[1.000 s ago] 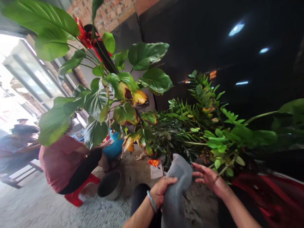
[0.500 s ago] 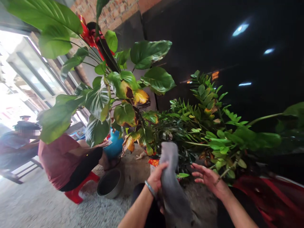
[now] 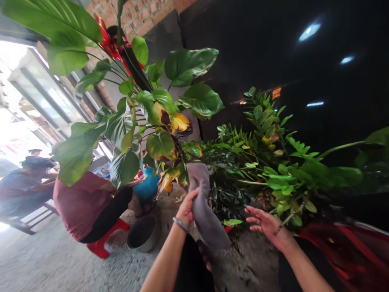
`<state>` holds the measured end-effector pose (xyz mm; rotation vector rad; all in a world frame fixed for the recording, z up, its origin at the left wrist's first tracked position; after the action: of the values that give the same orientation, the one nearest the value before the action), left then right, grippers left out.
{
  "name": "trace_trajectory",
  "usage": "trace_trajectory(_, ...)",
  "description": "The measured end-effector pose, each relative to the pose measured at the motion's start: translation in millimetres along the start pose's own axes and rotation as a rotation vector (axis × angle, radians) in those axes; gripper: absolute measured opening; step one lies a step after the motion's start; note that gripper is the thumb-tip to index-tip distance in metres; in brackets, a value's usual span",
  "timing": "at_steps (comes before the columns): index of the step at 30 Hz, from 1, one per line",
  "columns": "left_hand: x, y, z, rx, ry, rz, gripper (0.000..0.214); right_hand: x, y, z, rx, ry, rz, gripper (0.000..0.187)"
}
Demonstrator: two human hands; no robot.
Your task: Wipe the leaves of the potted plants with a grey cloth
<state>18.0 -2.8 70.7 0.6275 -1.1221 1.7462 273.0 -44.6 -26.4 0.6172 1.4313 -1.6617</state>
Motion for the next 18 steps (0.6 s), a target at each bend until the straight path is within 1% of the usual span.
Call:
trace_trajectory(1,-18.7,-2.5,-1.1,0.001,0.06,-0.079,0.021,0.4,-0.2,-0.4,-0.005,0.005,-0.004,0.035)
trace_trajectory(3,-55.0,-16.7,4.5,-0.189,0.114,-0.2,0.041,0.7,-0.7,-0.2,-0.013,0.007,-0.002,0.035)
trace_trajectory(4,-72.9,-20.8,10.7,-0.267,0.177,-0.263,0.046,0.5,-1.0,0.4,-0.015,0.004,0.003,0.035)
trace_trajectory(5,-85.1,-23.7,17.8,-0.331,0.207,-0.289,0.05,0.1,-1.2,1.2,-0.016,-0.001,0.009,0.035)
trace_trajectory(6,-92.5,-24.8,24.6,-0.366,0.23,-0.294,0.052,-0.8,-1.3,2.0,-0.013,-0.003,0.014,0.035)
trace_trajectory(7,-95.1,-24.5,30.3,-0.375,0.239,-0.279,0.052,-2.3,-1.2,2.6,-0.009,-0.002,0.018,0.034)
trace_trajectory(8,-93.3,-23.6,34.5,-0.366,0.228,-0.246,0.053,-4.2,-1.0,2.9,-0.002,0.003,0.022,0.034)
trace_trajectory(10,-84.2,-21.3,39.4,-0.326,0.192,-0.176,0.058,-8.4,0.1,2.8,0.025,0.013,0.028,0.036)
trace_trajectory(12,-77.0,-19.2,41.2,-0.271,0.165,-0.127,0.06,-12.2,1.3,3.4,0.084,0.023,0.018,0.04)
trace_trajectory(14,-77.0,-17.6,41.9,-0.2,0.157,-0.091,0.057,-13.1,0.2,8.8,0.174,0.049,-0.049,0.045)
trace_trajectory(16,-81.5,-18.1,42.8,-0.125,0.137,-0.043,0.051,-5.8,-8.2,21.0,0.245,0.069,-0.137,0.051)
trace_trajectory(18,-86.5,-21.4,45.1,-0.061,0.088,0.005,0.047,12.2,-26.9,38.2,0.248,0.051,-0.16,0.059)
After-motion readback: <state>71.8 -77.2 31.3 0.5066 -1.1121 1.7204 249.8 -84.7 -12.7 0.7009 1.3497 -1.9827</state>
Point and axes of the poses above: each hand's wrist, its own z-axis away from the middle knuckle, its own y-axis out of the back of the hand, x = y × z, the point moved 6 cm from there along -z, towards the middle knuckle, and after that the axes turned 3 degrees about z, right-handed, at the moved point
